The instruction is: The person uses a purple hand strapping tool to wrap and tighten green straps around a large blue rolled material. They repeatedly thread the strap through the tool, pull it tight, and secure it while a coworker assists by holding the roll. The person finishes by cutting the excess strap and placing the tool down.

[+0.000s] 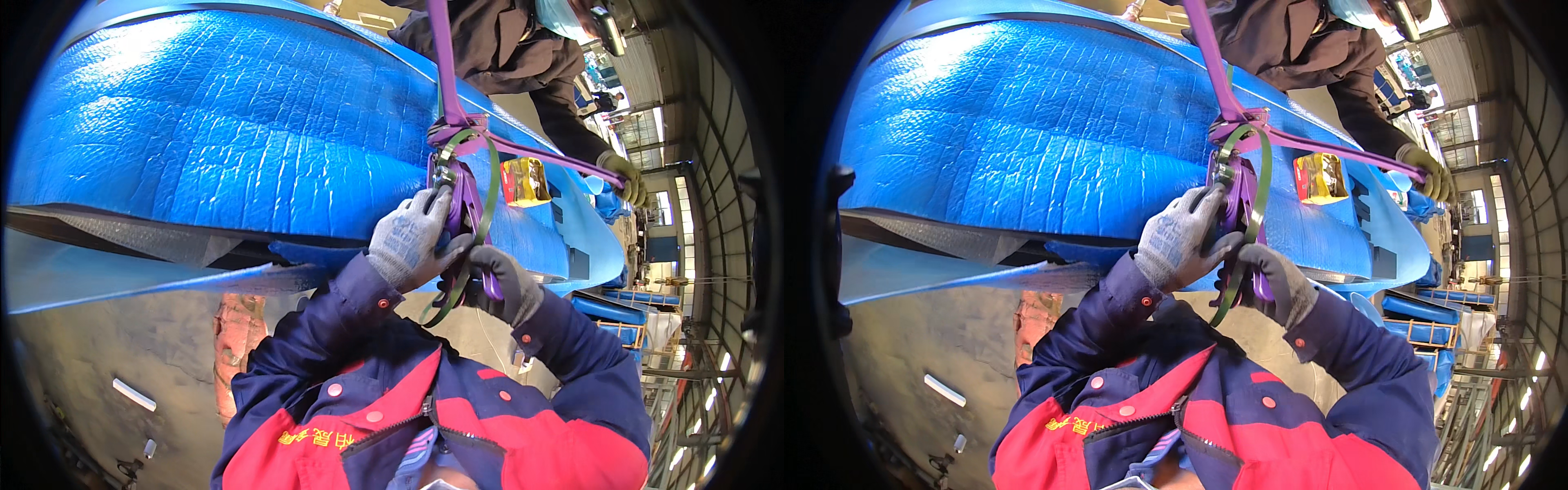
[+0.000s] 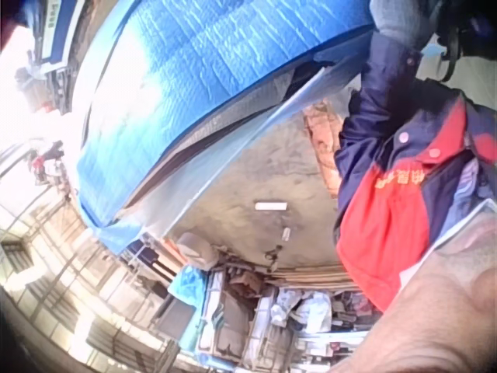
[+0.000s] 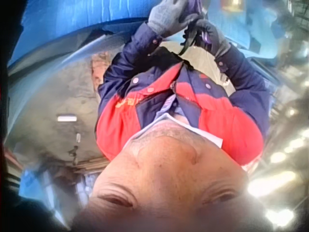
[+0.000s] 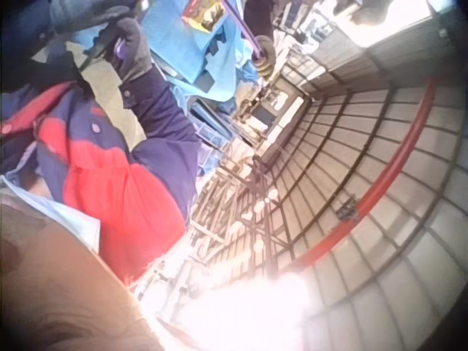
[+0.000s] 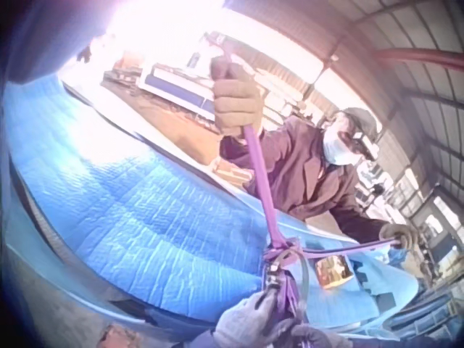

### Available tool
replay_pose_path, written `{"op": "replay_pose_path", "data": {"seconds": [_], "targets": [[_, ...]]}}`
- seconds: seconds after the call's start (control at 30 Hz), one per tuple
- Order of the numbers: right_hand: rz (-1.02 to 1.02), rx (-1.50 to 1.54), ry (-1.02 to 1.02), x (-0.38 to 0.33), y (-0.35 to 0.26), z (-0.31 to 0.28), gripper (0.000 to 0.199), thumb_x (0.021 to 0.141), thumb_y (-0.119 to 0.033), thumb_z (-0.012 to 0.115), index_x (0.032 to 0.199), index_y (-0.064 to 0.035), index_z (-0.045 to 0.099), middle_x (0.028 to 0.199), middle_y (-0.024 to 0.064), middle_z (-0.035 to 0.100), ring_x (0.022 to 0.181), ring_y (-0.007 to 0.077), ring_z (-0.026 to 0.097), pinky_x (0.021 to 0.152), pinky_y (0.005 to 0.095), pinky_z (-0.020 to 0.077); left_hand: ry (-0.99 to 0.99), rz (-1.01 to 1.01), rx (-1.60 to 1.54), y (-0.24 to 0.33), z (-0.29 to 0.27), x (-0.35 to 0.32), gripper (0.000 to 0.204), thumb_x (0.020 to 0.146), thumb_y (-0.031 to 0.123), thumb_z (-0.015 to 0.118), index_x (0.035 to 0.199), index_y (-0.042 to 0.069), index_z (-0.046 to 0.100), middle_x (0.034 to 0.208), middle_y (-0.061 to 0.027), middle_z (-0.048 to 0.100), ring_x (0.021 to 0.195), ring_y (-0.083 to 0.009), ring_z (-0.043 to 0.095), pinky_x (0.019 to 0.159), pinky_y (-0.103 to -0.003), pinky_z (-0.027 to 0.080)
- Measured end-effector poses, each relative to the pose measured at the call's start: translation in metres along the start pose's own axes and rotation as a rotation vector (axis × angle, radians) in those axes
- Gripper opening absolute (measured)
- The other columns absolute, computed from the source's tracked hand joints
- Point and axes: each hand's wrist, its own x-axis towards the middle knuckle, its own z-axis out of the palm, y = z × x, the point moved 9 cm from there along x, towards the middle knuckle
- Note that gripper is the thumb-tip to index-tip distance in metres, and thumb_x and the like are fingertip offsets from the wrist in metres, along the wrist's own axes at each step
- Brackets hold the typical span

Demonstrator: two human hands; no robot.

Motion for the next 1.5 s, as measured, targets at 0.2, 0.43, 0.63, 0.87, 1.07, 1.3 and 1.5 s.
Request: {"op": "replay_pose_path", "data": {"seconds": [0.2,0.43,0.63,0.87,1.07,1.3,1.5], "targets": [[0.027,-0.010,0.141,-0.004,0.004,-0.003,0.039,0.108,-0.029,0.064,0.133,0.0006,0.058,0.118,0.0137,0.070,0.110,0.0290,0.072,0.102,0.0542,0.0597,-0.024,0.005,-0.103,-0.023,0.008,-0.006,0.055,0.091,0.031,0.078,0.137,0.004,0.063,0.127,-0.0184,0.066,0.108,-0.0357,0.070,0.092,-0.044,0.058],[0.054,-0.095,0.151,-0.007,0.001,0.003,0.035,0.107,-0.023,0.066,0.132,0.0001,0.059,0.118,0.0133,0.069,0.114,0.0293,0.071,0.106,0.0617,0.0557,-0.007,0.001,-0.274,-0.029,0.000,-0.005,0.055,0.090,0.028,0.080,0.135,0.001,0.064,0.129,-0.0202,0.067,0.113,-0.0372,0.069,0.094,-0.044,0.058],[0.008,-0.087,0.174,-0.008,-0.003,0.008,0.032,0.108,-0.022,0.063,0.131,-0.0008,0.061,0.115,0.0104,0.070,0.113,0.0254,0.071,0.109,0.0618,0.0542,0.023,0.003,-0.362,-0.030,-0.009,-0.005,0.052,0.090,0.026,0.081,0.132,0.000,0.064,0.126,-0.0206,0.068,0.110,-0.0383,0.070,0.091,-0.045,0.059],[0.119,-0.128,0.311,-0.015,0.002,-0.021,0.024,0.107,-0.022,0.064,0.120,-0.0027,0.066,0.102,0.0081,0.069,0.106,0.0212,0.071,0.107,0.0505,0.0574,0.046,0.008,-0.381,-0.031,-0.012,-0.005,0.054,0.091,0.026,0.081,0.135,0.002,0.063,0.124,-0.0205,0.068,0.108,-0.0392,0.070,0.090,-0.045,0.059],[0.045,-0.003,0.075,-0.011,-0.003,0.000,0.038,0.108,-0.022,0.063,0.138,0.0018,0.060,0.124,0.0162,0.070,0.119,0.0280,0.070,0.109,0.0491,0.0561,0.048,-0.010,-0.375,-0.031,-0.012,-0.004,0.054,0.090,0.025,0.082,0.137,0.004,0.064,0.122,-0.0199,0.069,0.106,-0.0392,0.071,0.089,-0.045,0.060],[0.059,-0.036,0.124,-0.009,0.000,0.002,0.045,0.110,-0.023,0.060,0.146,0.0034,0.054,0.133,0.0193,0.068,0.126,0.0315,0.068,0.111,0.0526,0.0542,0.047,-0.029,-0.379,-0.032,-0.014,-0.003,0.051,0.090,0.022,0.082,0.134,0.005,0.065,0.121,-0.0191,0.070,0.105,-0.0385,0.072,0.087,-0.044,0.060],[0.031,-0.056,0.140,-0.006,0.004,-0.001,0.046,0.109,-0.024,0.061,0.146,0.0019,0.054,0.131,0.0185,0.069,0.124,0.0309,0.068,0.110,0.0539,0.0548,0.043,-0.034,-0.381,-0.032,-0.013,-0.002,0.048,0.090,0.020,0.081,0.133,0.005,0.066,0.121,-0.0191,0.070,0.105,-0.0388,0.072,0.087,-0.044,0.060]]}}
